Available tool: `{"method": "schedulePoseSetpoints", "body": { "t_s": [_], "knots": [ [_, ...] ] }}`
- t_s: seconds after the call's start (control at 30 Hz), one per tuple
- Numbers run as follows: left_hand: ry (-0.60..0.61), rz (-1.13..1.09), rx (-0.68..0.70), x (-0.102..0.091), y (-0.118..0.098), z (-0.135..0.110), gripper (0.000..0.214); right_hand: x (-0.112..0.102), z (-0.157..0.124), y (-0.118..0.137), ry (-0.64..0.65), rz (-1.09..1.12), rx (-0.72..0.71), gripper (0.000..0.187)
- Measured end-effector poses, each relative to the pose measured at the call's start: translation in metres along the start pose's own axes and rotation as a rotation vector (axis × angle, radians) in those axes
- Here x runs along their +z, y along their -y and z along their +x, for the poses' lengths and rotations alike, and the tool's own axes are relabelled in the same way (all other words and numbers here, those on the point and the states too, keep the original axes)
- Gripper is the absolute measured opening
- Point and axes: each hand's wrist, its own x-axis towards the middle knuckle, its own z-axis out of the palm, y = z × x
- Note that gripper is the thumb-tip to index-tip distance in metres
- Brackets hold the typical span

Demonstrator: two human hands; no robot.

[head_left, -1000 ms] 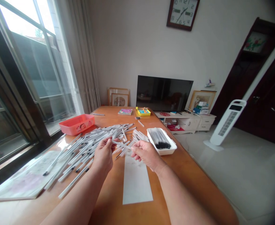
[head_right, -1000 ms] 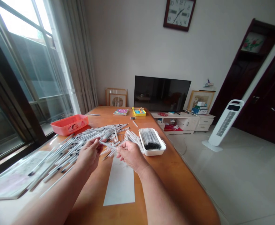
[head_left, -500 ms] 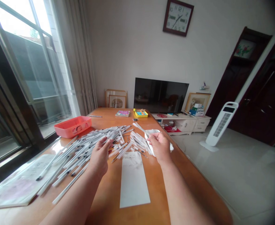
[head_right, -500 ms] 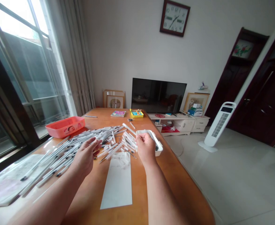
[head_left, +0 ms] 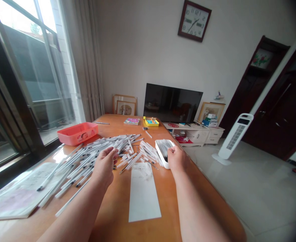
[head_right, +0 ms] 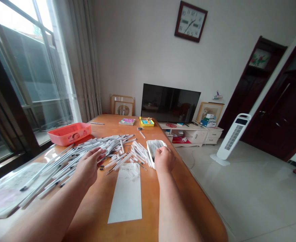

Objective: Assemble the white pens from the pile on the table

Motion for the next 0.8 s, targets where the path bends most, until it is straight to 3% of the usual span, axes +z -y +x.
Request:
{"method": "schedulePoseSetpoints", "body": {
  "t_s": [0.47,0.67,0.8],
  "knots": [
    [-0.056,0.025,-0.026,-0.0045,-0.0022,0.0049,0.053,0.0033,-0.0012,0.0038,0.235,-0.138,0.045,0.021],
    [-0.048,0.034,-0.005,-0.0081,-0.0021,0.0068,0.052,0.0003,-0.0022,0.0045,0.239,-0.151,0.048,0.022],
    [-0.055,0.038,-0.009,-0.0103,-0.0024,0.0084,0.052,-0.0029,-0.0026,0.0056,0.175,-0.093,0.017,0.021]
  ]
}}
